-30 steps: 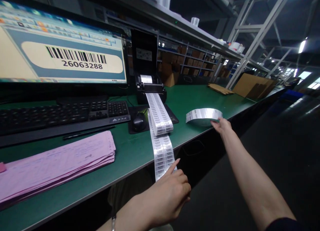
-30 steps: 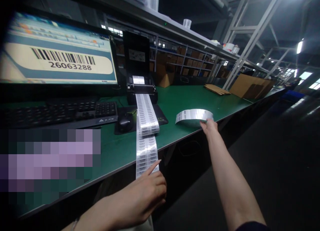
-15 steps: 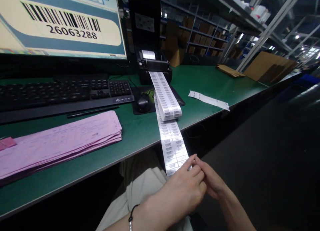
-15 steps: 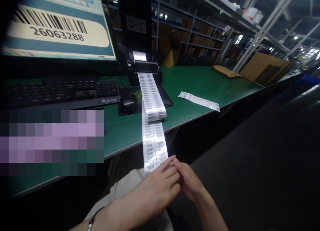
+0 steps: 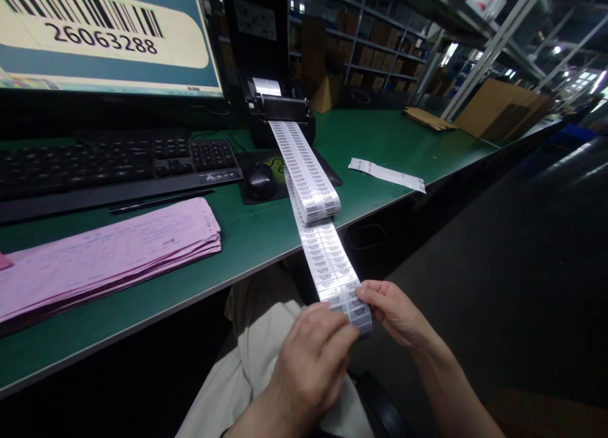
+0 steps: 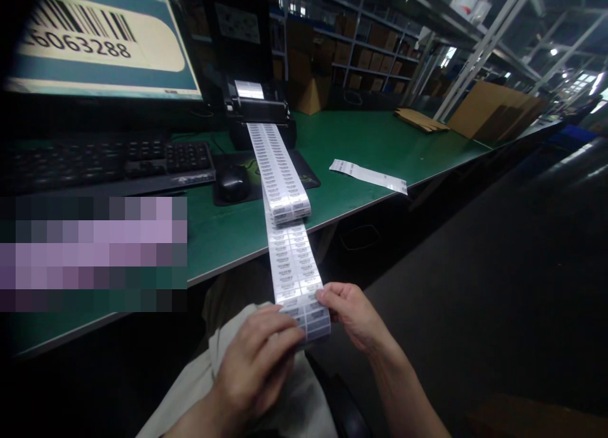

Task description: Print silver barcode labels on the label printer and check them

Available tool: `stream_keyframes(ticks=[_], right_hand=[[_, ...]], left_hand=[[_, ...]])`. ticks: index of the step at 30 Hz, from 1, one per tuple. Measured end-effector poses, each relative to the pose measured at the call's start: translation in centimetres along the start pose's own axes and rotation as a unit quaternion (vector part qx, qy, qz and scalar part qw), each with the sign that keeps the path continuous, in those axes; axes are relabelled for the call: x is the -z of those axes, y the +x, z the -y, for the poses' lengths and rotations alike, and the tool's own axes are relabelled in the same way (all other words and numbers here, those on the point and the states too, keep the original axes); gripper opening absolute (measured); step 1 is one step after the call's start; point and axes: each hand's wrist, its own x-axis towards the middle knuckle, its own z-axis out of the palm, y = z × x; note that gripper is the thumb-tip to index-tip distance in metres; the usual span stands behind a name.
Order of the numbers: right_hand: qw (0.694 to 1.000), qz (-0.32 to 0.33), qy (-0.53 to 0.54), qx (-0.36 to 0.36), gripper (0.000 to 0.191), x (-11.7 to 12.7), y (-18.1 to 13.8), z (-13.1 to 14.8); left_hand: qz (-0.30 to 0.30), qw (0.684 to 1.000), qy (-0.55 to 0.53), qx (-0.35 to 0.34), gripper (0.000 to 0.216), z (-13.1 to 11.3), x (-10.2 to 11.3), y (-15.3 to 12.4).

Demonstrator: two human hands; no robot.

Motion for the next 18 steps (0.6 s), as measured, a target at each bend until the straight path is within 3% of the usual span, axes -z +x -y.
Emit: stream_keyframes(ticks=[2,4,5,7,9,14,18], right_hand=[[1.000,-0.013,-0.015,-0.001,0.031,0.2,-0.2,-0.1],[0.999,-0.021,-0.033,-0.003,0.033,0.2,-0.4,-0.2],[0.999,-0.024,-0.043,-0.001,0.034,0.1,-0.5,-0.3],[0.997,-0.030,-0.065,0.008,0.036,-0.1,-0.6,-0.4],[0.995,-0.033,-0.088,0.017,0.037,-0.4,-0.7,-0.5],[0.991,-0.035,-0.123,0.027,0.039,-0.6,-0.9,-0.5],[0.990,-0.003,-0.140,0.021,0.040,-0.1,-1.8,-0.3]], left_hand=[[-0.067,0.971,-0.055,0.221,0.017,0.6,0.0,-1.2],[-0.043,0.897,-0.178,0.402,0.024,1.0,-0.1,-1.9],[-0.011,0.854,-0.258,0.452,0.031,1.1,-0.3,-2.0],[0.049,0.785,-0.389,0.480,0.039,1.0,-0.6,-1.9],[0.080,0.755,-0.451,0.469,0.042,0.6,-0.8,-1.5],[0.107,0.732,-0.489,0.462,0.040,-0.4,-1.4,-1.5],[0.170,0.747,-0.432,0.476,0.041,-0.1,-1.8,-3.2]])
